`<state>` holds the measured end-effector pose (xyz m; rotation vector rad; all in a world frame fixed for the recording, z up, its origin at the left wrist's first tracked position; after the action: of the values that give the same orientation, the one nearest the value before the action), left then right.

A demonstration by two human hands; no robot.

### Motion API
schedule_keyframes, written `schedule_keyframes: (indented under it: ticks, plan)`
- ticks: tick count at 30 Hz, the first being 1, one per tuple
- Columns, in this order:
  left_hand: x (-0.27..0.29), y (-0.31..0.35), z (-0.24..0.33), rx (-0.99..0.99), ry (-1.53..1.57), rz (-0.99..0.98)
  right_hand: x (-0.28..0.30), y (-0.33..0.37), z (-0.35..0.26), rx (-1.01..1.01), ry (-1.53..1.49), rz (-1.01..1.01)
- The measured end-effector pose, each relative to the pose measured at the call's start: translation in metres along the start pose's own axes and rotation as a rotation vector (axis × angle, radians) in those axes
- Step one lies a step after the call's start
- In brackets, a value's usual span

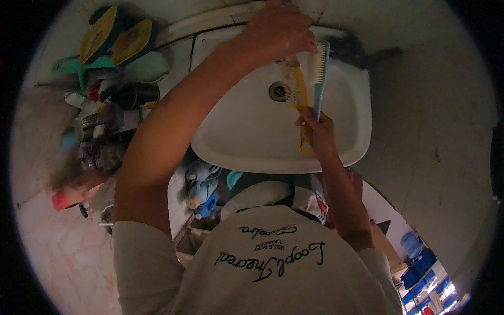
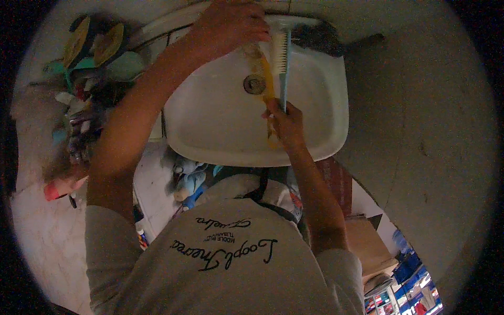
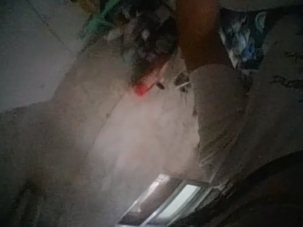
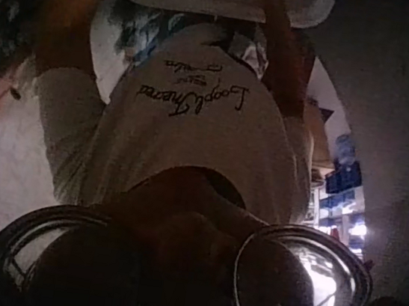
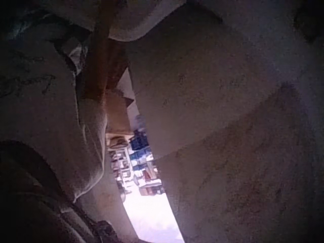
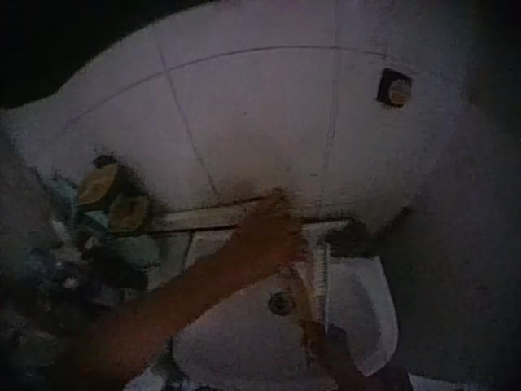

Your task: The person washes a yellow comb and a blue brush under running water in a sink, then scrubs them with a small brush. They then pick up a pair of scissors, wipe them with a tissue, and spray them with a red aerosol can.

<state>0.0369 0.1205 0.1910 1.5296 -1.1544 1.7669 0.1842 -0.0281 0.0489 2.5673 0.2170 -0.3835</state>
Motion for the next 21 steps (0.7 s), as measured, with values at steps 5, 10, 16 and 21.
schedule_keyframes:
  ticks: [5,10,16,21]
  plan:
    - [0.005,0.007,0.001,0.04,0.086,-0.04,-0.011,-0.017,-0.005,0.008,0.042,-0.058]
    - [0.013,0.007,0.006,0.06,0.123,-0.023,-0.021,-0.028,-0.007,0.161,0.03,0.027]
    - [0.014,0.017,0.008,0.173,0.168,-0.188,-0.013,-0.012,-0.011,0.149,-0.059,0.182]
    - [0.01,0.038,0.013,0.257,0.095,0.247,-0.007,0.027,-0.011,0.122,-0.1,0.184]
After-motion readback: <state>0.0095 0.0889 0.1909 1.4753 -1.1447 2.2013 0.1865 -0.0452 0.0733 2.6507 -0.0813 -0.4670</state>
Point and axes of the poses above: each hand's wrist, its own y-axis away from the middle knuckle, its own x-axis out of the back of the hand, z = x × y, the point moved 3 cm from there along -y, towards the middle knuckle, and after that the axes turned 10 degrees about -z, right-handed, at the moved point
